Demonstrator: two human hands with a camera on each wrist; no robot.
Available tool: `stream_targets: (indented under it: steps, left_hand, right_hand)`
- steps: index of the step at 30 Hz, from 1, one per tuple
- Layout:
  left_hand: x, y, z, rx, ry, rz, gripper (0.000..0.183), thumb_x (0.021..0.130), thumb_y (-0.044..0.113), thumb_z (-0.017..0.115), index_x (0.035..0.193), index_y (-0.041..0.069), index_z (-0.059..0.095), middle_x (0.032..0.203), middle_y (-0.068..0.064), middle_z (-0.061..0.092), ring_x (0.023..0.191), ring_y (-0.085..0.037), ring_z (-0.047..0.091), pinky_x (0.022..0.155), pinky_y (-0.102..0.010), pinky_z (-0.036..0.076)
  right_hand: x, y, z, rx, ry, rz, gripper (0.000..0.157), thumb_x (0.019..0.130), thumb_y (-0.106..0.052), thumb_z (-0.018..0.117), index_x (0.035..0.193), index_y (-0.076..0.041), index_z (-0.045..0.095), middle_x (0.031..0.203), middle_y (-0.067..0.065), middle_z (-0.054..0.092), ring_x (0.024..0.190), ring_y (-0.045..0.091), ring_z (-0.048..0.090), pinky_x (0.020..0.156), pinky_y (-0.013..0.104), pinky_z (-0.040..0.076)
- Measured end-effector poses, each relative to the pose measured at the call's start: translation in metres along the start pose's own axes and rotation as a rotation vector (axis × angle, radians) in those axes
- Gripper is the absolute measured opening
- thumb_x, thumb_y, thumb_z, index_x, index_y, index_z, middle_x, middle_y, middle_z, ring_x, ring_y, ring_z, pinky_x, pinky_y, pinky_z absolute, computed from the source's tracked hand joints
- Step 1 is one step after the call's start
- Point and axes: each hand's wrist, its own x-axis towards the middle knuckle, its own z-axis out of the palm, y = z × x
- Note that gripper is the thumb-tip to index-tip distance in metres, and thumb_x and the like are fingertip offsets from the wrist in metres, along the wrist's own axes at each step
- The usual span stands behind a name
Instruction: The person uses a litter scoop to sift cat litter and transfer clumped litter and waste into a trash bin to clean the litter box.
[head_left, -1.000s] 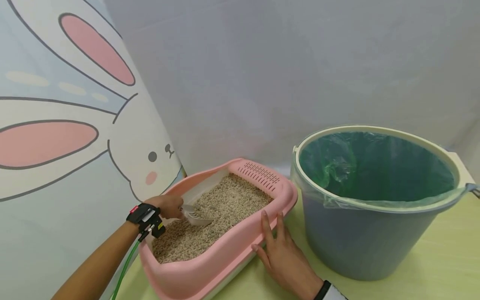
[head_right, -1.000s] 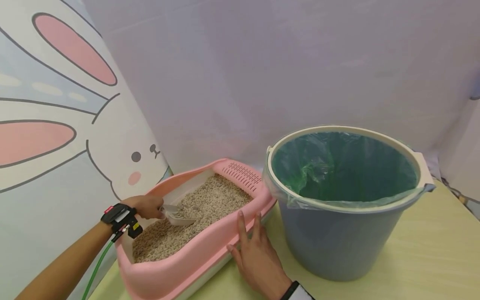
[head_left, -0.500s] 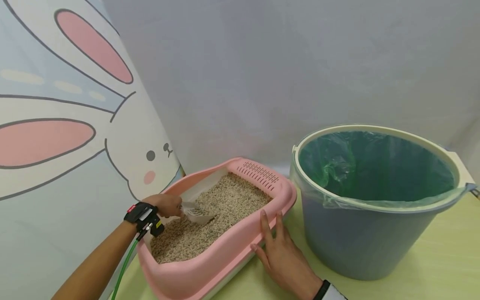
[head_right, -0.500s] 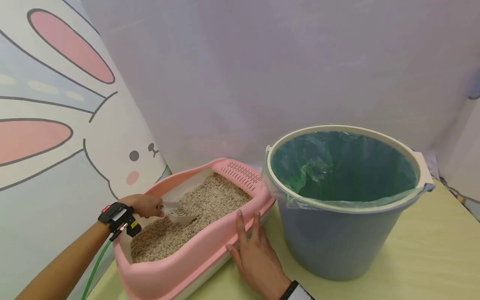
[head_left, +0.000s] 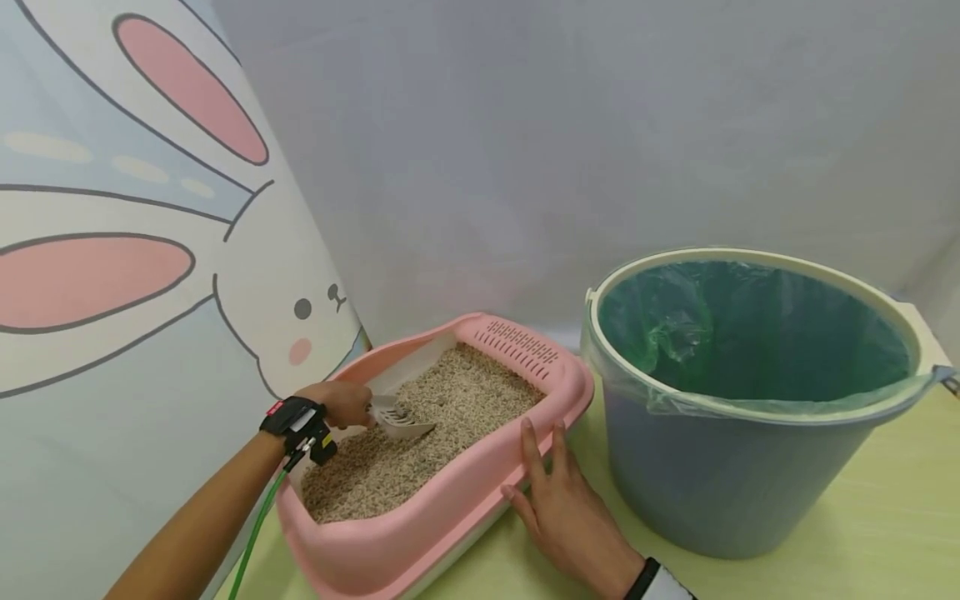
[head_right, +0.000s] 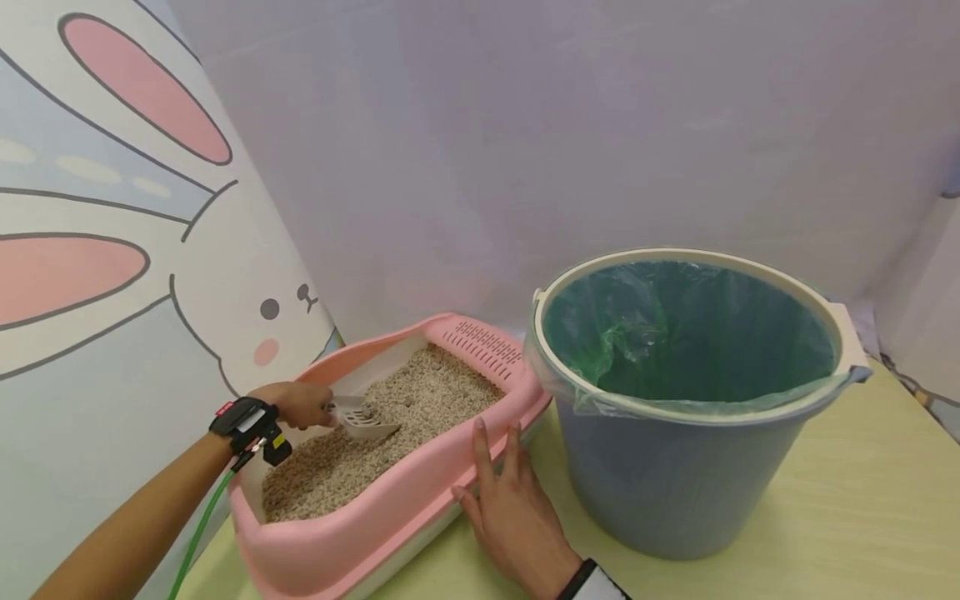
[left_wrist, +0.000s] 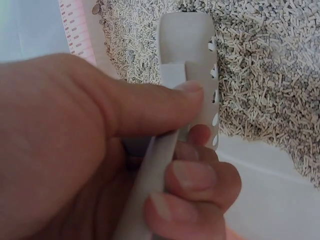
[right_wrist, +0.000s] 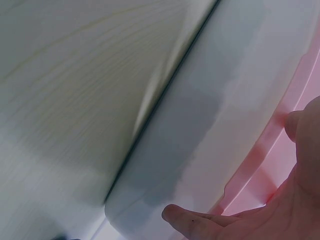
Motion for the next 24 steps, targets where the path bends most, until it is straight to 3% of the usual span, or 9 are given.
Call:
stream_targets:
  steps: [4, 15, 21, 24]
  left_hand:
    - [0.002, 0.004, 0.001, 0.002, 0.006, -0.003, 0.035, 0.109, 0.023, 0.059, 0.074, 0.016, 0.057, 0.058, 0.007, 0.038, 0.051, -0.007, 0.033, 0.054, -0.023, 0.033]
    - [0.013, 0.003, 0.005, -0.071, 0.015, 0.012, 0.025, 0.11, 0.021, 0.057, 0.089, 0.011, 0.067, 0.061, 0.006, 0.04, 0.053, -0.007, 0.035, 0.054, -0.024, 0.032]
    - [0.023, 0.006, 0.01, -0.06, 0.082, 0.102, 0.04, 0.109, 0.023, 0.057, 0.07, 0.018, 0.049, 0.059, 0.008, 0.032, 0.052, -0.007, 0.028, 0.056, -0.025, 0.029]
    - [0.025, 0.01, 0.01, -0.013, 0.096, 0.105, 0.047, 0.109, 0.024, 0.058, 0.064, 0.02, 0.042, 0.058, 0.009, 0.03, 0.051, -0.006, 0.026, 0.056, -0.025, 0.028]
  right_hand:
    - [0.0, 0.0, 0.0, 0.006, -0.012, 0.009, 0.079, 0.107, -0.046, 0.058, 0.168, -0.013, 0.021, 0.163, 0.043, 0.023, 0.139, 0.055, 0.051, 0.095, 0.055, 0.058]
    - [0.0, 0.003, -0.002, 0.024, -0.013, 0.003, 0.078, 0.108, -0.047, 0.056, 0.169, -0.013, 0.02, 0.163, 0.044, 0.022, 0.141, 0.057, 0.049, 0.098, 0.055, 0.057]
    - [0.0, 0.003, -0.002, 0.033, -0.017, 0.016, 0.078, 0.108, -0.046, 0.057, 0.169, -0.014, 0.021, 0.164, 0.043, 0.021, 0.141, 0.056, 0.049, 0.098, 0.056, 0.057]
    - [0.0, 0.002, -0.001, 0.043, -0.029, 0.019, 0.078, 0.107, -0.047, 0.056, 0.169, -0.015, 0.02, 0.165, 0.042, 0.02, 0.141, 0.056, 0.048, 0.096, 0.055, 0.057]
